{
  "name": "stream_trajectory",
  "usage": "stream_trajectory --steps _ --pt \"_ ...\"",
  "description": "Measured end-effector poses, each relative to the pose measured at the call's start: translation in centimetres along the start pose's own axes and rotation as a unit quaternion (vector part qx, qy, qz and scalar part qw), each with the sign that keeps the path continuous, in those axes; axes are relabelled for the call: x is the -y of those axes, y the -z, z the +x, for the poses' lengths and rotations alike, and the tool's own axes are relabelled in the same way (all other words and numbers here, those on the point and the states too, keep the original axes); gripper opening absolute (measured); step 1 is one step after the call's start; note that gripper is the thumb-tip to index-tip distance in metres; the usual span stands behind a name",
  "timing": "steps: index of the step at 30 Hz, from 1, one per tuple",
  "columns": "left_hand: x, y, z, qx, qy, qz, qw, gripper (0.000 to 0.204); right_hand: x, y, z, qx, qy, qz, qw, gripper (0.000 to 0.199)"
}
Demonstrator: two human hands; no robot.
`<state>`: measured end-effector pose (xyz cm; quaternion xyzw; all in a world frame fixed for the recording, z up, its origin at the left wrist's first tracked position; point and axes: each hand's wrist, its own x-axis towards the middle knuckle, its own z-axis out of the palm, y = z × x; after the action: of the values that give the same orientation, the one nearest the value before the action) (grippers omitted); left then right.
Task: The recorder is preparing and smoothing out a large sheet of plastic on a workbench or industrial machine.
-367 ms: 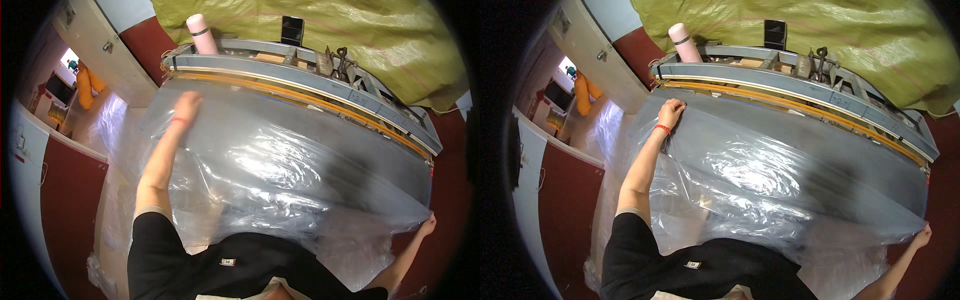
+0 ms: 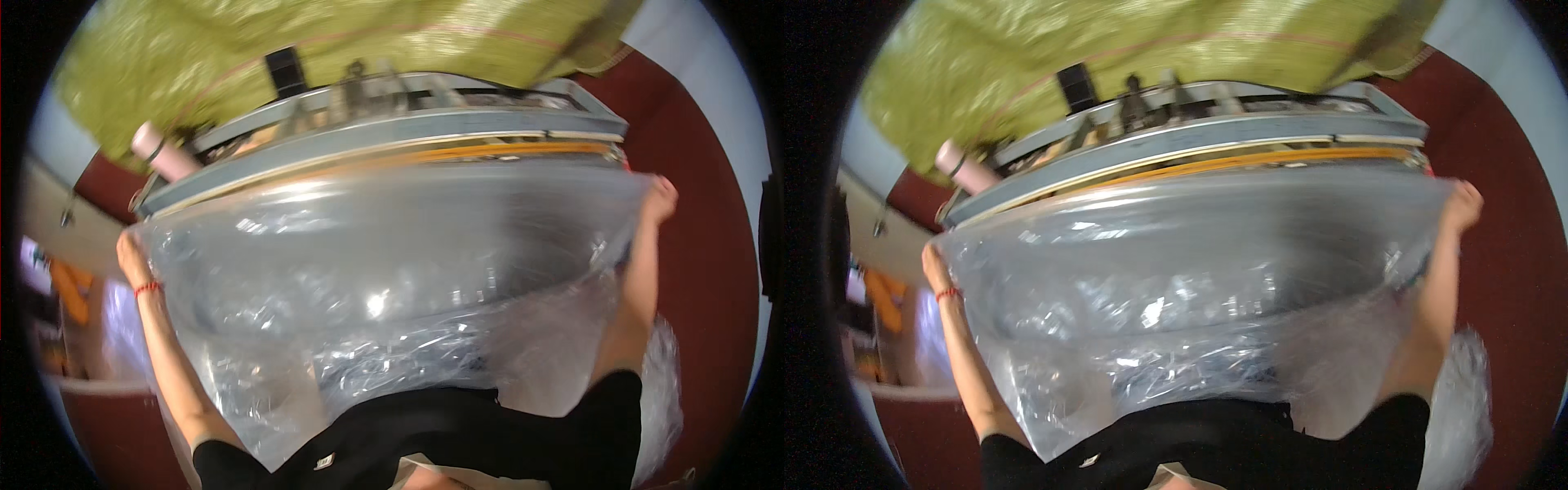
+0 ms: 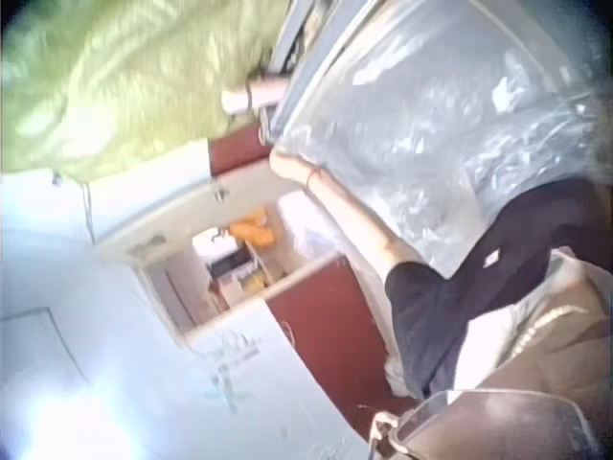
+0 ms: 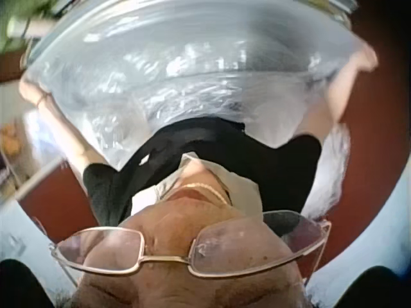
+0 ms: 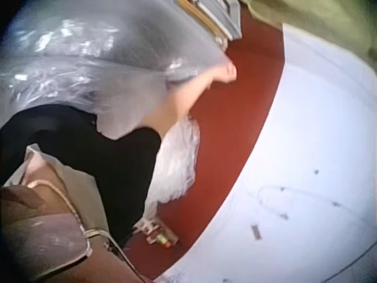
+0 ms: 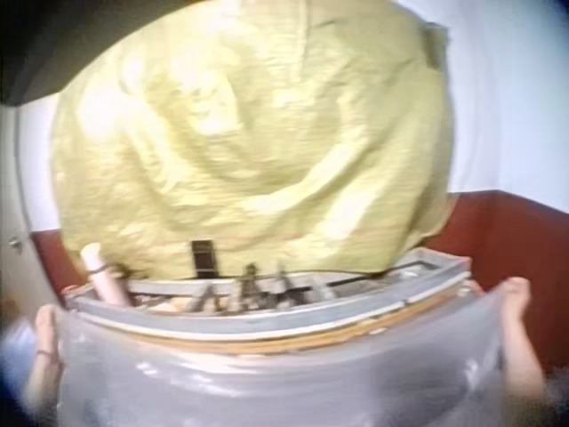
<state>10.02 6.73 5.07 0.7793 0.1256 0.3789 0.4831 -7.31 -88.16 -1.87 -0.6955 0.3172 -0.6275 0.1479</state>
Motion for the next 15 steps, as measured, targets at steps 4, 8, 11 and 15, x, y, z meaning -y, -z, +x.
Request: stream_trajectory --steps 4,8,11,15 --pt "17.8 5.1 3.8 0.040 0.026 0.074 0.996 0.020 2.9 -8.0 -7.0 0.127 -0.010 0.022 0.992 0.013" --pt "19.6 -1.1 3.6 -0.028 -0.006 0.044 0.999 0.016 4.1 -10.4 -6.3 0.097 0.021 0.051 0.994 0.015" --pt "20.1 -1.0 5.4 -0.032 0.022 -0.021 0.999 0.016 5.8 -12.3 -7.2 0.086 -0.033 0.110 0.990 0.017" --pt "20.3 -2.3 6.1 0.002 0.047 -0.067 0.997 0.016 5.4 -12.9 -7.2 0.074 -0.049 0.120 0.989 0.019"
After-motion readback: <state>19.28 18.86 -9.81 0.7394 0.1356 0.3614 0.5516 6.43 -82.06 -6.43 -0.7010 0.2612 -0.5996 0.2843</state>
